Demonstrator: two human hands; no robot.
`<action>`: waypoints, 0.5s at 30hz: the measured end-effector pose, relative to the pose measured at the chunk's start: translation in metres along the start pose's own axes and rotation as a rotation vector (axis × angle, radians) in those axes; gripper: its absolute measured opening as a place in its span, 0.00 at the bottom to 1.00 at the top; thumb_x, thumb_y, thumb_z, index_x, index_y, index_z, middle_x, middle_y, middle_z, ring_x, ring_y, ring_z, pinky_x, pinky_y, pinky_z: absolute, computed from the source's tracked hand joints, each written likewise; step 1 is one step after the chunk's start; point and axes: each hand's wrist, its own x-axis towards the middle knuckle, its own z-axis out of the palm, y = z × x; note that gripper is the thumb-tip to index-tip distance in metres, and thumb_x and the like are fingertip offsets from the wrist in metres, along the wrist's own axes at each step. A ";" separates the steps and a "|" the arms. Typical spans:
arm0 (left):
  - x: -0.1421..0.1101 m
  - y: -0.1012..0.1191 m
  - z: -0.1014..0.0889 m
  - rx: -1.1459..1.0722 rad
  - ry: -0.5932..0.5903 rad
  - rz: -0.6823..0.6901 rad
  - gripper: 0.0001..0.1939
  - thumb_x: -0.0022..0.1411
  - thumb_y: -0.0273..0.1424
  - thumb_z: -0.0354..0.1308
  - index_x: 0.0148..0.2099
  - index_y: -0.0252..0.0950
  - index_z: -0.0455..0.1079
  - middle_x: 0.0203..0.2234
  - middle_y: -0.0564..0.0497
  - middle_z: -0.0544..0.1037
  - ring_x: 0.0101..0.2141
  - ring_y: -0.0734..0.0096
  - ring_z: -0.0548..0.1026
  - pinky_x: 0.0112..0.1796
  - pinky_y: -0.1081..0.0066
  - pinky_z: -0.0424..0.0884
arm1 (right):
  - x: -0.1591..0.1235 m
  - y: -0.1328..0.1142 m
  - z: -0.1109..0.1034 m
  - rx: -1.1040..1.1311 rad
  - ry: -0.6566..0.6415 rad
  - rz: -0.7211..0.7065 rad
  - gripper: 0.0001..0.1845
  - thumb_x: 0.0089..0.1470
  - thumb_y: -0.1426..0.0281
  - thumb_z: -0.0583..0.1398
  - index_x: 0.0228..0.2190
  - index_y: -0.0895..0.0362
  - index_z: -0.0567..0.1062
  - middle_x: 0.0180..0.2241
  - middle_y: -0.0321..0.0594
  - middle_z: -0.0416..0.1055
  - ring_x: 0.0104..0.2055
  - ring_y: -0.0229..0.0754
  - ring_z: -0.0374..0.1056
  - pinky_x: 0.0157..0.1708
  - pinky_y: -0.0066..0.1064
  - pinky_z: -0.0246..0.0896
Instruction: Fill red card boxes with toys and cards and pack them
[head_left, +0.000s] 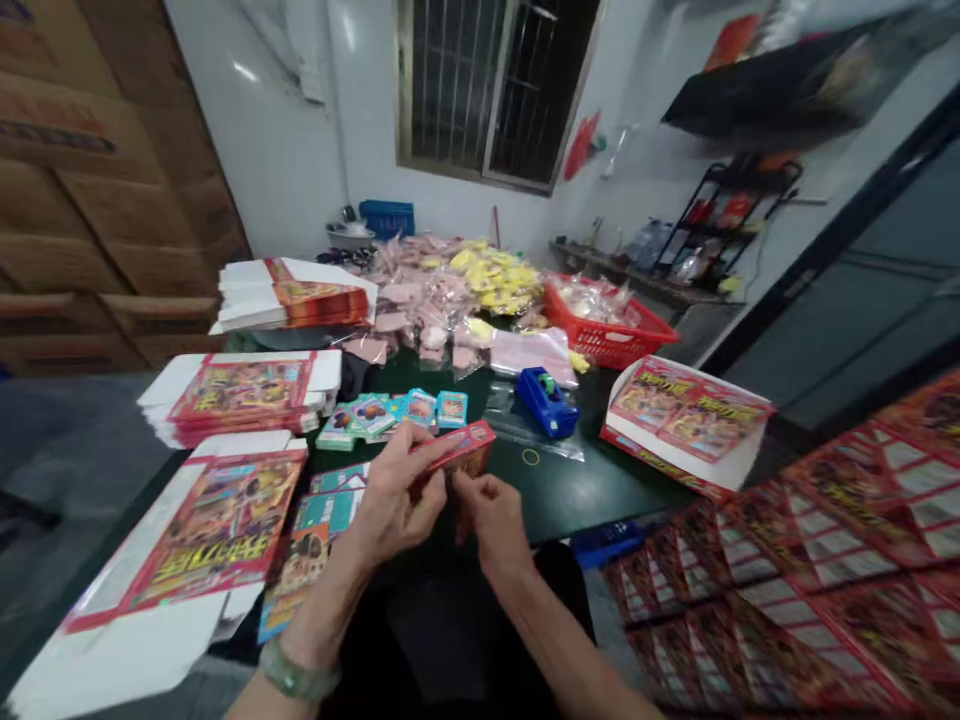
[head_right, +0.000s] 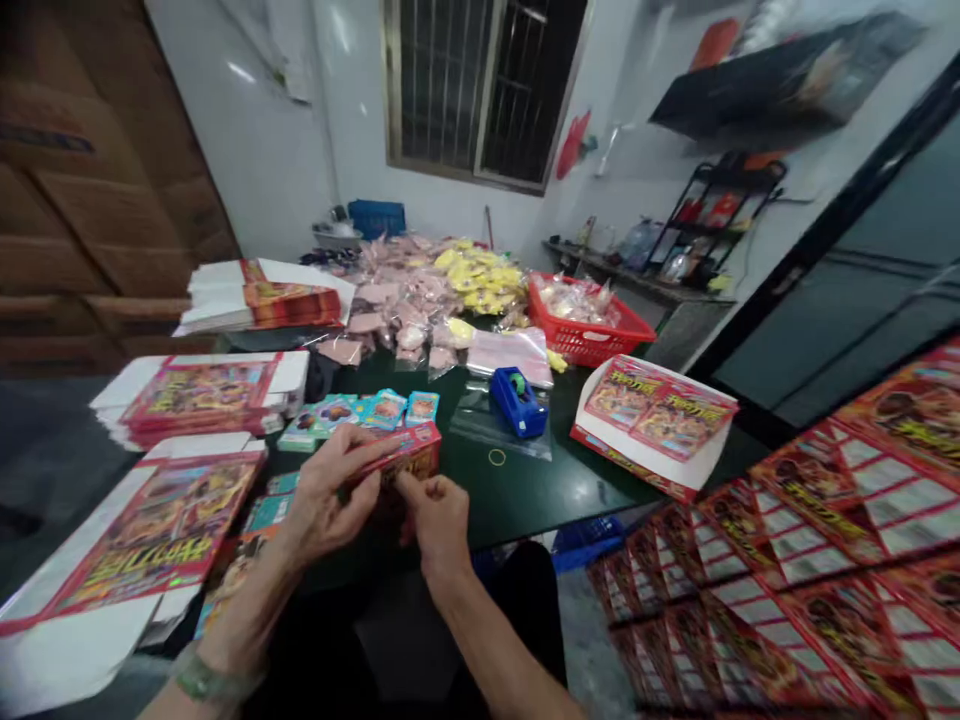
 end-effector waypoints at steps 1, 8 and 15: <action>0.001 -0.003 0.003 0.039 0.058 -0.009 0.14 0.59 0.26 0.54 0.48 0.36 0.70 0.31 0.51 0.66 0.31 0.74 0.69 0.30 0.74 0.67 | -0.002 0.007 -0.002 -0.005 0.027 0.006 0.18 0.45 0.59 0.60 0.15 0.55 0.59 0.11 0.27 0.55 0.12 0.31 0.51 0.12 0.25 0.49; 0.006 0.015 0.024 0.053 0.049 0.049 0.11 0.57 0.28 0.60 0.44 0.38 0.70 0.32 0.52 0.70 0.31 0.75 0.72 0.30 0.78 0.69 | -0.008 -0.031 -0.071 -0.491 0.134 -0.765 0.27 0.44 0.69 0.65 0.47 0.55 0.68 0.47 0.46 0.67 0.48 0.47 0.64 0.45 0.39 0.62; 0.011 0.032 0.048 -0.096 -0.119 0.051 0.20 0.60 0.26 0.53 0.56 0.39 0.61 0.46 0.46 0.69 0.45 0.69 0.72 0.44 0.72 0.71 | 0.024 -0.110 -0.212 -0.797 -0.187 -0.866 0.14 0.52 0.66 0.61 0.42 0.54 0.73 0.38 0.42 0.73 0.40 0.42 0.69 0.42 0.34 0.64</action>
